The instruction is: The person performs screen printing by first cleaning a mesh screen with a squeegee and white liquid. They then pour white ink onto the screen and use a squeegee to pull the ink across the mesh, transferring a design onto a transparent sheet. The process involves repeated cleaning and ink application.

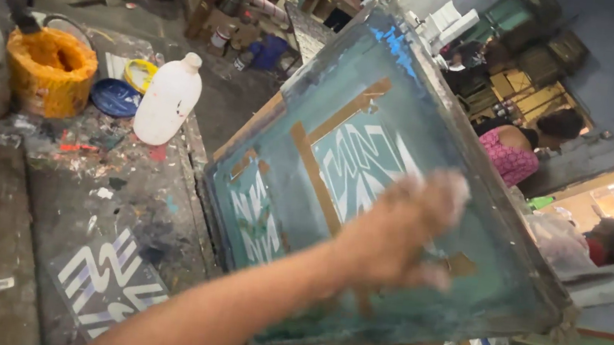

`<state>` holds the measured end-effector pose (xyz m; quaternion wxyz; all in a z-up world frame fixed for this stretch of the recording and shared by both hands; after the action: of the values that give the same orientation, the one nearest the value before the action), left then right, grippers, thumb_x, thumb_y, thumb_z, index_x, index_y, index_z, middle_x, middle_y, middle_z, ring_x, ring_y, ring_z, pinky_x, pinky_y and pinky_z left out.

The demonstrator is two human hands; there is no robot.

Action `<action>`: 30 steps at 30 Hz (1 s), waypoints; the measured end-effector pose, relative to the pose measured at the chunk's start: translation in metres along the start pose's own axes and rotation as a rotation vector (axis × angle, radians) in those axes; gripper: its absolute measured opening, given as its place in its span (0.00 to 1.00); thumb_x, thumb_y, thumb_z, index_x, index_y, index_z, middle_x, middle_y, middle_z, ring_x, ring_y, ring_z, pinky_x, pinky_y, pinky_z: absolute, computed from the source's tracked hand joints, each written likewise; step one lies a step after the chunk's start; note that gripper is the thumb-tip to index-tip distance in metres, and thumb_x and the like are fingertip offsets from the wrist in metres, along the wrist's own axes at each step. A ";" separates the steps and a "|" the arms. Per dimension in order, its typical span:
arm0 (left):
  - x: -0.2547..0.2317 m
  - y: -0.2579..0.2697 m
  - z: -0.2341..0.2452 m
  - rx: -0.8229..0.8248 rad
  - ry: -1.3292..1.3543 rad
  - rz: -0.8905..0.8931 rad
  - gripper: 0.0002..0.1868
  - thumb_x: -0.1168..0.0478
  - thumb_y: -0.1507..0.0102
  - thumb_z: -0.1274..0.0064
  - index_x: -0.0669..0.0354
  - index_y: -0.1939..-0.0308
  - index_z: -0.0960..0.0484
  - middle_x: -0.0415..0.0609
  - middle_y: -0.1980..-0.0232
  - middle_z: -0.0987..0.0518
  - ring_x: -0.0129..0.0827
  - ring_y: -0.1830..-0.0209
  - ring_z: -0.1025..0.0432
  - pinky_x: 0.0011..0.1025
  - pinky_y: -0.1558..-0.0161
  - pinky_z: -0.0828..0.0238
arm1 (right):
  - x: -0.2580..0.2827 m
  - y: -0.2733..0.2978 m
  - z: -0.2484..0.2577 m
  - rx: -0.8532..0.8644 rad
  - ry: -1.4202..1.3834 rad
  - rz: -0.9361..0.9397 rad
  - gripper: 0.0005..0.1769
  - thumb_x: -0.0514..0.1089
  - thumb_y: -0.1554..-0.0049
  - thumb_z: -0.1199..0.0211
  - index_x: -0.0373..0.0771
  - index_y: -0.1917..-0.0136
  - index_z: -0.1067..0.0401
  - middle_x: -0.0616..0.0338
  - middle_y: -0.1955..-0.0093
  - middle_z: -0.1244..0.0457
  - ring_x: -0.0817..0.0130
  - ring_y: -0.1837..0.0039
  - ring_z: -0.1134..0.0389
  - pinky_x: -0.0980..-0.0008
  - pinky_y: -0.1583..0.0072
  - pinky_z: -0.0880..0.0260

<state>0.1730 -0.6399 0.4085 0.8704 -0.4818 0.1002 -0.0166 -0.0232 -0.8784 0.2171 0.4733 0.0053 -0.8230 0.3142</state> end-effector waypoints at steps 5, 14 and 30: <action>0.131 0.028 0.018 -0.364 0.188 0.435 0.49 0.42 0.34 0.47 0.66 0.20 0.51 0.63 0.17 0.51 0.52 0.14 0.58 0.50 0.19 0.65 | -0.007 -0.003 0.014 -0.105 -0.075 -0.019 0.28 0.59 0.33 0.55 0.40 0.29 0.35 0.59 0.32 0.37 0.63 0.33 0.35 0.61 0.31 0.35; -0.021 0.195 -0.059 -0.486 0.174 0.421 0.30 0.70 0.33 0.57 0.73 0.26 0.37 0.70 0.23 0.35 0.63 0.21 0.37 0.48 0.21 0.40 | -0.011 -0.014 -0.014 -0.053 -0.122 -0.114 0.26 0.58 0.30 0.54 0.39 0.30 0.34 0.58 0.34 0.35 0.60 0.35 0.32 0.58 0.33 0.30; 0.326 0.413 0.090 -0.715 0.543 1.285 0.15 0.58 0.34 0.43 0.69 0.57 0.12 0.55 0.65 0.16 0.31 0.71 0.27 0.31 0.66 0.31 | 0.027 0.061 0.007 0.087 0.260 0.195 0.22 0.51 0.27 0.49 0.31 0.30 0.34 0.49 0.33 0.36 0.57 0.36 0.35 0.56 0.33 0.33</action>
<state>0.4818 -0.3841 0.0553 0.4465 -0.5595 0.5679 0.4063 -0.0626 -0.8253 0.2040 0.5424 -0.0947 -0.7369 0.3921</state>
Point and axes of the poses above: each hand's wrist, its own y-axis away from the middle knuckle, its own z-axis out of the back of the hand, x = y × z, the point moved 10 cm from there along -y, towards the middle knuckle
